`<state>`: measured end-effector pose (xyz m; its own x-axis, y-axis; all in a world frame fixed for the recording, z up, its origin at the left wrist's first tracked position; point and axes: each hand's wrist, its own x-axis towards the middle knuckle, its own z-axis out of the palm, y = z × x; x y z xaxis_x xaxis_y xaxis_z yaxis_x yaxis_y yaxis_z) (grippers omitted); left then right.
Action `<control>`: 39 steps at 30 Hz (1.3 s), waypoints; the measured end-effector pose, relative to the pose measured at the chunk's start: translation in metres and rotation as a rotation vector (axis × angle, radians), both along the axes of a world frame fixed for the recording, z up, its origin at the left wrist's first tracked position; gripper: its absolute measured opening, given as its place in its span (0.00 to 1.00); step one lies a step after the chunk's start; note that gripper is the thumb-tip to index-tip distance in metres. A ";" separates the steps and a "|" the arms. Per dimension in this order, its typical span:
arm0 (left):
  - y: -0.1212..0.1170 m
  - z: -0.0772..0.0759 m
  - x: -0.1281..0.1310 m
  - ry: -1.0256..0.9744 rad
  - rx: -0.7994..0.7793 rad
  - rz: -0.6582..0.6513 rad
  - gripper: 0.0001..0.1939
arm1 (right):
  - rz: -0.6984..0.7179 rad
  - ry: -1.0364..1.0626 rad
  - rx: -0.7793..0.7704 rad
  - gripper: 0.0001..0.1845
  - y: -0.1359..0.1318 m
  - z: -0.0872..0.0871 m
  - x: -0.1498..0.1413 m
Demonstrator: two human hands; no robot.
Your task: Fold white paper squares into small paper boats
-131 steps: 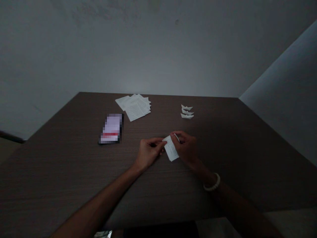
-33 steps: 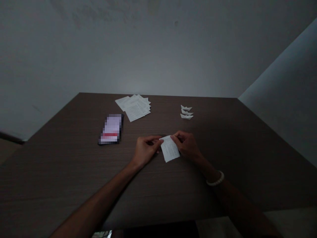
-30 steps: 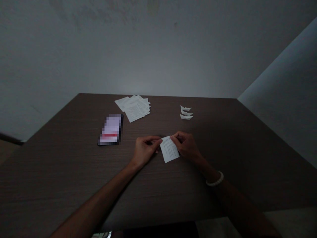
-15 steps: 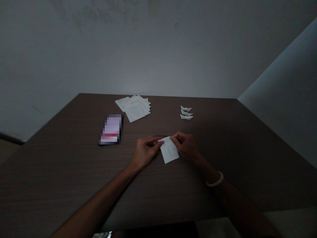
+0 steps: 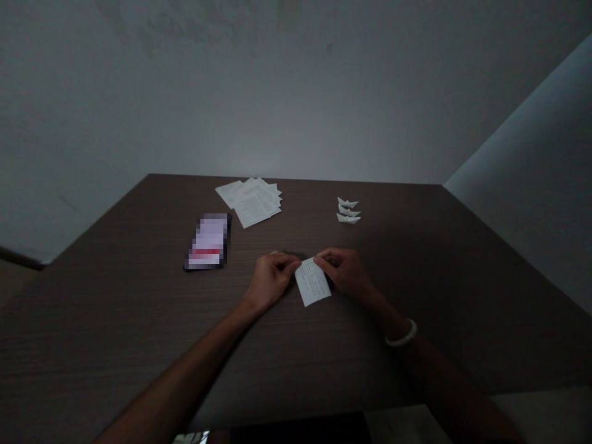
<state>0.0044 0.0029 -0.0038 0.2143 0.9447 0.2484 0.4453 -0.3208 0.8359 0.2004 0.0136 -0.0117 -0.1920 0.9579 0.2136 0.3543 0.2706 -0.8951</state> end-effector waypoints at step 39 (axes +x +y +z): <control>0.005 0.009 -0.025 0.711 0.350 -0.270 0.14 | 0.051 -0.606 0.281 0.08 -0.002 -0.006 0.008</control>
